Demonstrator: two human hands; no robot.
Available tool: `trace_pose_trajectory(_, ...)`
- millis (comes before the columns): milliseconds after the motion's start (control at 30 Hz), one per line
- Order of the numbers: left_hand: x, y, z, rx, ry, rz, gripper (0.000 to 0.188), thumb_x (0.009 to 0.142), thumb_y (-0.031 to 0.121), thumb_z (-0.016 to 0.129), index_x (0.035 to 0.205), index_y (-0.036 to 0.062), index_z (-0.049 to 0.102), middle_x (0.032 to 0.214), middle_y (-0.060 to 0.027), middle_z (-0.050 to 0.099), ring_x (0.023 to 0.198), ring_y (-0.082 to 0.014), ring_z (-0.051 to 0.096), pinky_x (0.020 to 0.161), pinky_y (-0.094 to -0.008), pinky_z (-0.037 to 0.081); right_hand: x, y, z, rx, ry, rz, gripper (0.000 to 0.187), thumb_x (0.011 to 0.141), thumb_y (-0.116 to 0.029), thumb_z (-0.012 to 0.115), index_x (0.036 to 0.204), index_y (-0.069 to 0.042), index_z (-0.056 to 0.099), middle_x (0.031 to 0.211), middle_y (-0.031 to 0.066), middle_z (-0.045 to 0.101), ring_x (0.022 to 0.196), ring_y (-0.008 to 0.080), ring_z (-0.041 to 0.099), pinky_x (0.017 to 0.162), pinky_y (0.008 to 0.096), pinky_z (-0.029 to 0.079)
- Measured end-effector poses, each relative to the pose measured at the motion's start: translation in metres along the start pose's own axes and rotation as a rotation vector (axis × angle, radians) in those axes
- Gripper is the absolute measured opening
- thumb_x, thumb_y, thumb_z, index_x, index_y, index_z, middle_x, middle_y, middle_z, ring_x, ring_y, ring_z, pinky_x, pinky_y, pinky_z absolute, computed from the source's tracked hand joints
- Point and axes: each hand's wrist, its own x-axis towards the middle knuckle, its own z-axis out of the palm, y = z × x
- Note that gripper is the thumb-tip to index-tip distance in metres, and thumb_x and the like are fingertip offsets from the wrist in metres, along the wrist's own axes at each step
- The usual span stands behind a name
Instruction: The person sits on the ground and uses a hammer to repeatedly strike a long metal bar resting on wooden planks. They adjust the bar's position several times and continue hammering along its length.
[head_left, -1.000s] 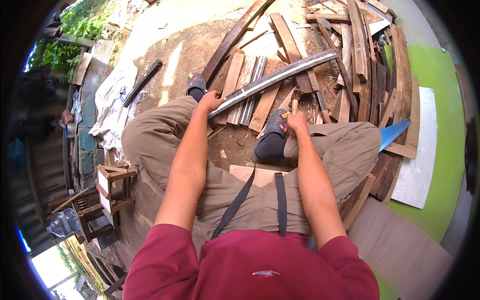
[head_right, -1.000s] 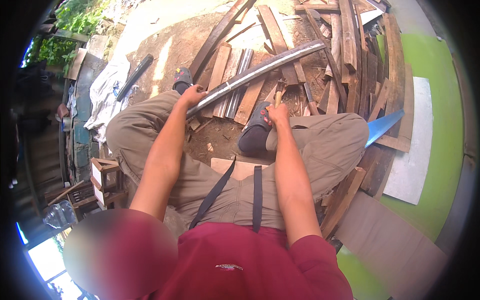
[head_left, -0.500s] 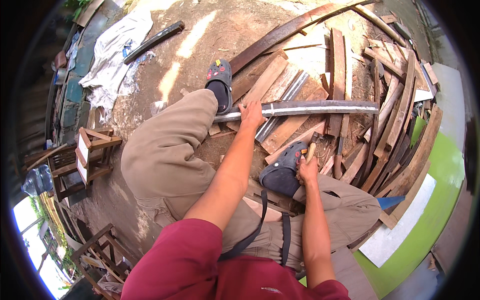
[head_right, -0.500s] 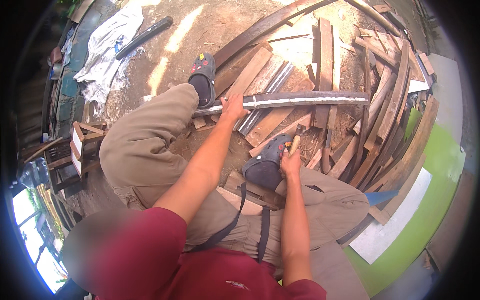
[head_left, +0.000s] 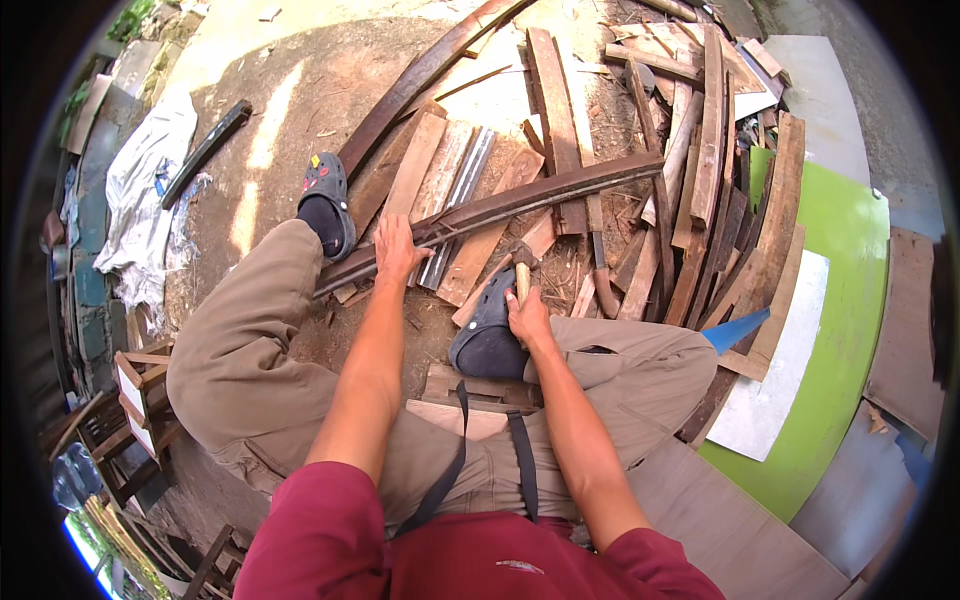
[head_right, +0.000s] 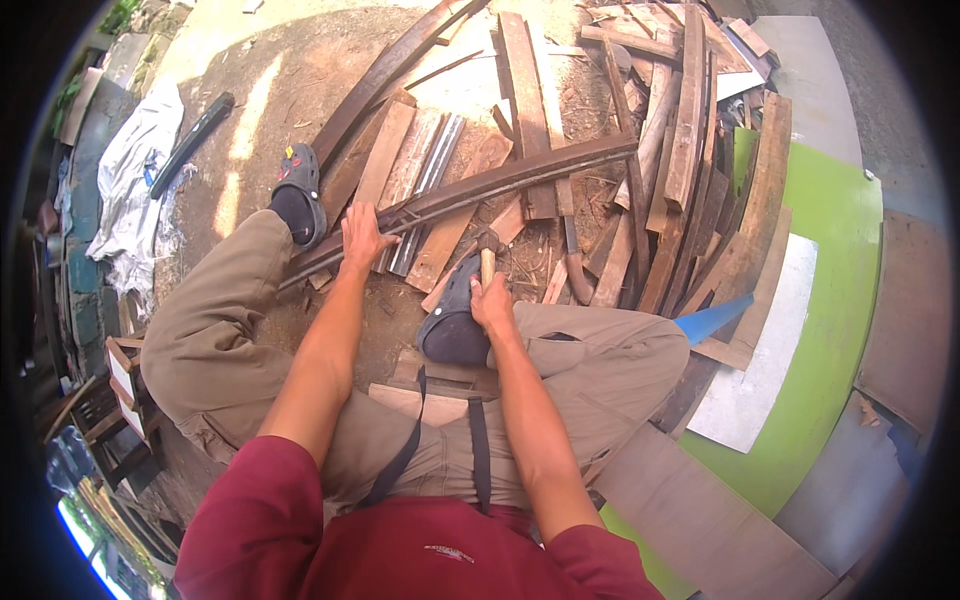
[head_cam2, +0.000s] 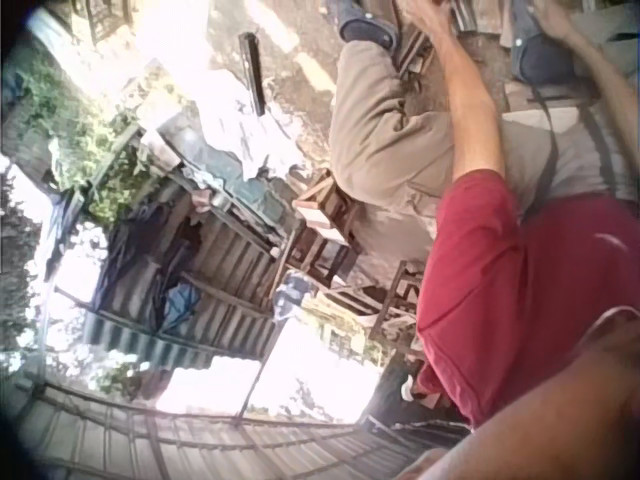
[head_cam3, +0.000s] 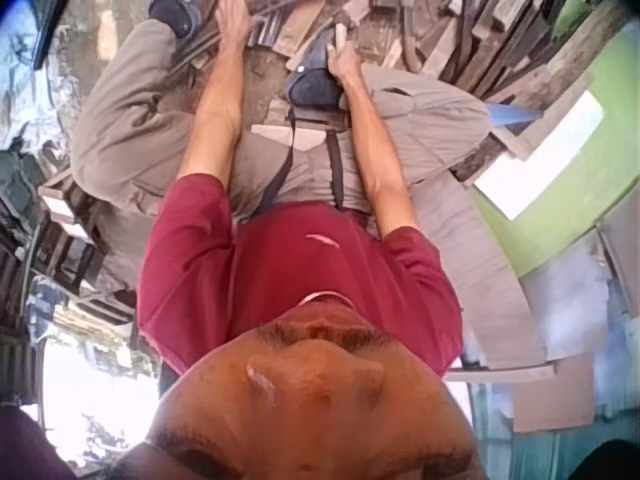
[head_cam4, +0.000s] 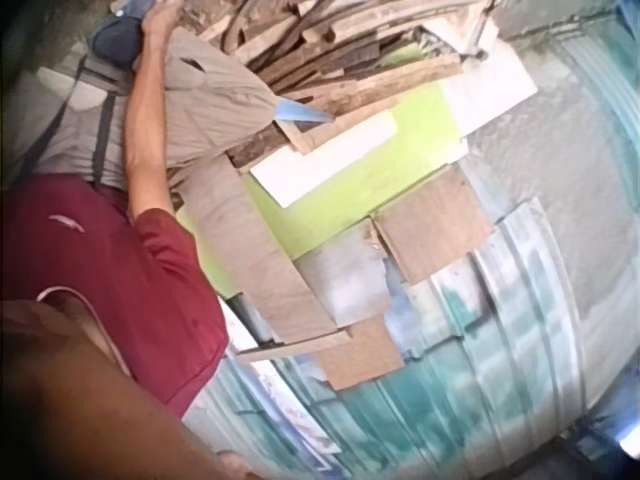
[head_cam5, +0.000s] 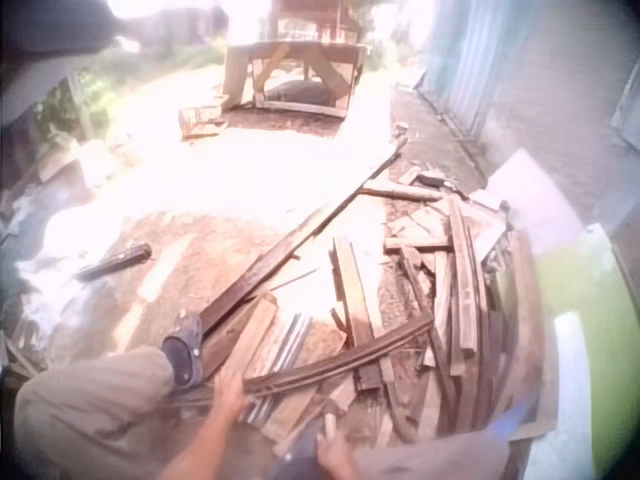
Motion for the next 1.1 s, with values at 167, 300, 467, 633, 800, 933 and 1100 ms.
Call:
trace_pose_trajectory(167, -0.023, 0.012, 0.020, -0.011, -0.011, -0.081, 0.052, 0.070, 0.012, 0.087, 0.109, 0.0057, 0.053, 0.114, -0.0163, 0.055, 0.116, -0.0372, 0.054, 0.094, -0.0494, 0.046, 0.005, 0.013, 0.008, 0.014, 0.013, -0.016, 0.052, 0.098, -0.041, 0.062, 0.118, 0.003, 0.045, 0.106, 0.0398, 0.064, 0.103, 0.0545, 0.063, 0.089, 0.0558, 0.049)
trace_pose_trajectory(300, -0.014, 0.004, 0.012, -0.067, -0.073, -0.128, 0.052, 0.072, 0.011, 0.085, 0.110, 0.0039, 0.051, 0.111, -0.0193, 0.059, 0.111, -0.0407, 0.058, 0.093, -0.0494, 0.048, 0.005, 0.011, 0.005, 0.010, -0.006, -0.020, 0.051, 0.098, -0.038, 0.061, 0.121, 0.004, 0.045, 0.110, 0.0391, 0.063, 0.108, 0.0531, 0.061, 0.094, 0.0556, 0.048)
trace_pose_trajectory(467, -0.005, 0.016, -0.011, -0.084, -0.277, -0.321, 0.056, 0.077, 0.019, 0.085, 0.120, 0.0041, 0.054, 0.111, -0.0248, 0.069, 0.107, -0.0444, 0.065, 0.094, -0.0487, 0.050, 0.006, 0.010, 0.003, -0.020, -0.035, -0.013, 0.057, 0.097, -0.043, 0.059, 0.124, 0.006, 0.046, 0.113, 0.0395, 0.062, 0.110, 0.0526, 0.061, 0.095, 0.0550, 0.048)
trace_pose_trajectory(633, -0.008, 0.009, -0.003, -0.099, -0.215, -0.171, 0.050, 0.078, 0.020, 0.083, 0.118, 0.0066, 0.058, 0.110, -0.0223, 0.070, 0.110, -0.0396, 0.065, 0.094, -0.0472, 0.050, 0.026, 0.024, -0.011, 0.143, -0.135, -0.060, 0.054, 0.096, -0.043, 0.058, 0.104, 0.011, 0.062, 0.090, 0.0313, 0.070, 0.084, 0.0400, 0.072, 0.077, 0.0464, 0.055)
trace_pose_trajectory(800, -0.017, 0.004, 0.010, -0.092, -0.115, -0.132, 0.049, 0.076, 0.016, 0.082, 0.119, 0.0084, 0.062, 0.109, -0.0151, 0.071, 0.111, -0.0337, 0.064, 0.098, -0.0462, 0.044, -0.026, -0.034, -0.026, 0.681, -0.143, 0.079, 0.024, 0.099, -0.022, 0.057, 0.104, 0.002, 0.056, 0.070, 0.0072, 0.061, 0.056, 0.0153, 0.060, 0.046, 0.0317, 0.049)
trace_pose_trajectory(933, -0.018, 0.001, 0.014, -0.085, -0.107, -0.119, 0.039, 0.075, 0.015, 0.081, 0.111, 0.0112, 0.066, 0.110, -0.0092, 0.070, 0.113, -0.0289, 0.062, 0.099, -0.0454, 0.040, -0.033, -0.050, -0.026, 0.392, -0.119, -0.007, 0.029, 0.097, -0.017, 0.061, 0.112, 0.006, 0.051, 0.074, 0.0111, 0.063, 0.050, 0.0187, 0.059, 0.046, 0.0343, 0.052)
trace_pose_trajectory(1100, -0.021, -0.001, 0.012, -0.133, -0.080, -0.117, 0.032, 0.075, 0.015, 0.080, 0.105, 0.0129, 0.067, 0.109, -0.0077, 0.069, 0.112, -0.0270, 0.062, 0.098, -0.0449, 0.039, -0.017, -0.086, -0.014, -0.174, -0.148, 0.006, 0.038, 0.090, -0.018, 0.064, 0.116, 0.010, 0.055, 0.091, 0.0293, 0.070, 0.088, 0.0399, 0.072, 0.072, 0.0466, 0.058)
